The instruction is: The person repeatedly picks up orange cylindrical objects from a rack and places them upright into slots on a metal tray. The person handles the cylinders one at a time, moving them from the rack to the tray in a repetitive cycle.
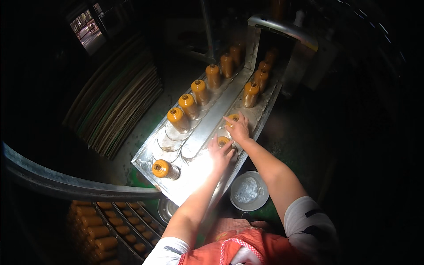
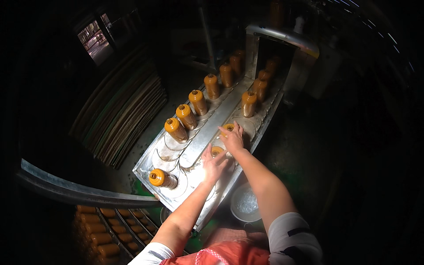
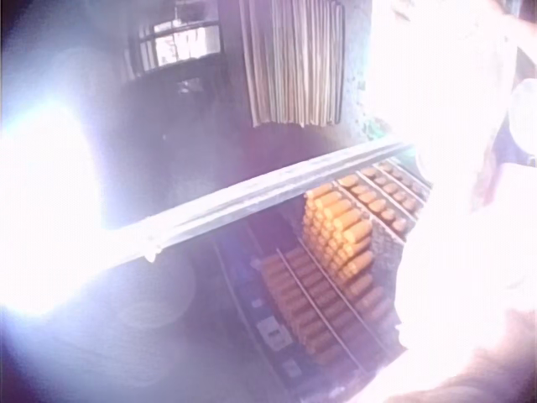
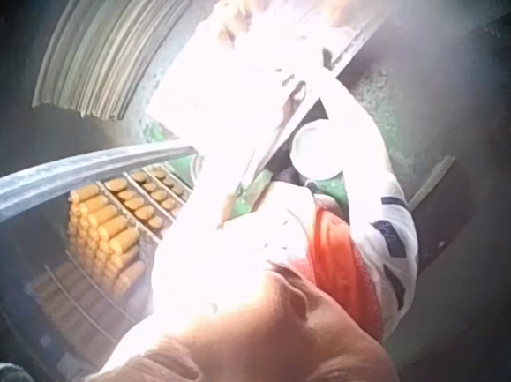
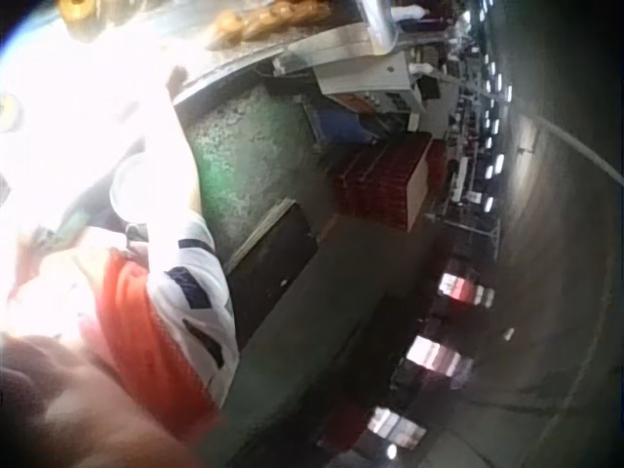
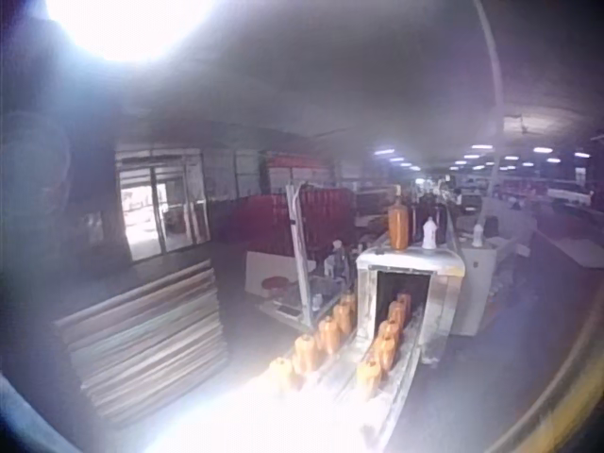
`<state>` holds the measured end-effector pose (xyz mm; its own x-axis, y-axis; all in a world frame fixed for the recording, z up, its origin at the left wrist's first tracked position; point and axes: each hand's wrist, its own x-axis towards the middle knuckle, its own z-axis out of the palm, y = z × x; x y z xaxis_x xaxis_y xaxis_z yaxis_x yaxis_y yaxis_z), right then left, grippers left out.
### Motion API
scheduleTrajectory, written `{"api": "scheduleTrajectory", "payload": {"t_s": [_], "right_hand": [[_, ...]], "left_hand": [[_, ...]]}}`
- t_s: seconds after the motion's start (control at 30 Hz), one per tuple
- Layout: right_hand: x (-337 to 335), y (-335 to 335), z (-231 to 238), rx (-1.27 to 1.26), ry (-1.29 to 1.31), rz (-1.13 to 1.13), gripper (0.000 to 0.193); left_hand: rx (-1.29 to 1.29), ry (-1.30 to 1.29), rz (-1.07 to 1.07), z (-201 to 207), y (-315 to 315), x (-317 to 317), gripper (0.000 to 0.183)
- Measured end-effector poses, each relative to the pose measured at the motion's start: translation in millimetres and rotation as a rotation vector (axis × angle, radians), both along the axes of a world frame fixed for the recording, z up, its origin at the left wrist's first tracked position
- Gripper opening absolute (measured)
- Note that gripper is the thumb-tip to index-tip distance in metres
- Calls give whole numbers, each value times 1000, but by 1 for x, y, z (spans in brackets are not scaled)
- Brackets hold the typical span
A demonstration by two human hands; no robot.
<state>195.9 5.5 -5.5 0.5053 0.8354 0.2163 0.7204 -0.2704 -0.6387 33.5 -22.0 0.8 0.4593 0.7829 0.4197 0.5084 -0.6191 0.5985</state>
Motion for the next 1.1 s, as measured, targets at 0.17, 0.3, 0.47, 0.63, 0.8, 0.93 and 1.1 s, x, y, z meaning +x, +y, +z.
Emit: {"api": "scheduleTrajectory", "payload": {"t_s": [0.17, 0.3, 0.47, 0.63, 0.8, 0.93, 1.1], "right_hand": [[23, -90, -17, 384, 271, 29, 40], [7, -236, -78, 248, 767, 18, 29], [-51, -357, -142, -5, 899, 123, 24], [-116, -401, -144, -306, 982, 476, 23], [-175, -411, -129, -411, 825, 852, 23], [-241, -407, -110, -621, 862, 930, 19], [-400, -397, -87, -484, 811, 1241, 29]], "left_hand": [[-127, -209, -25, 1, -39, -50, 35], [-576, -239, 128, -24, -130, -150, 25], [-991, -408, 537, -38, -294, -263, 22], [-1088, -653, 776, -33, -425, -313, 26], [-899, -726, 924, -48, -508, -353, 27], [-702, -768, 1260, -63, -588, -422, 28], [-220, -686, 1778, -45, -716, -572, 30]]}}
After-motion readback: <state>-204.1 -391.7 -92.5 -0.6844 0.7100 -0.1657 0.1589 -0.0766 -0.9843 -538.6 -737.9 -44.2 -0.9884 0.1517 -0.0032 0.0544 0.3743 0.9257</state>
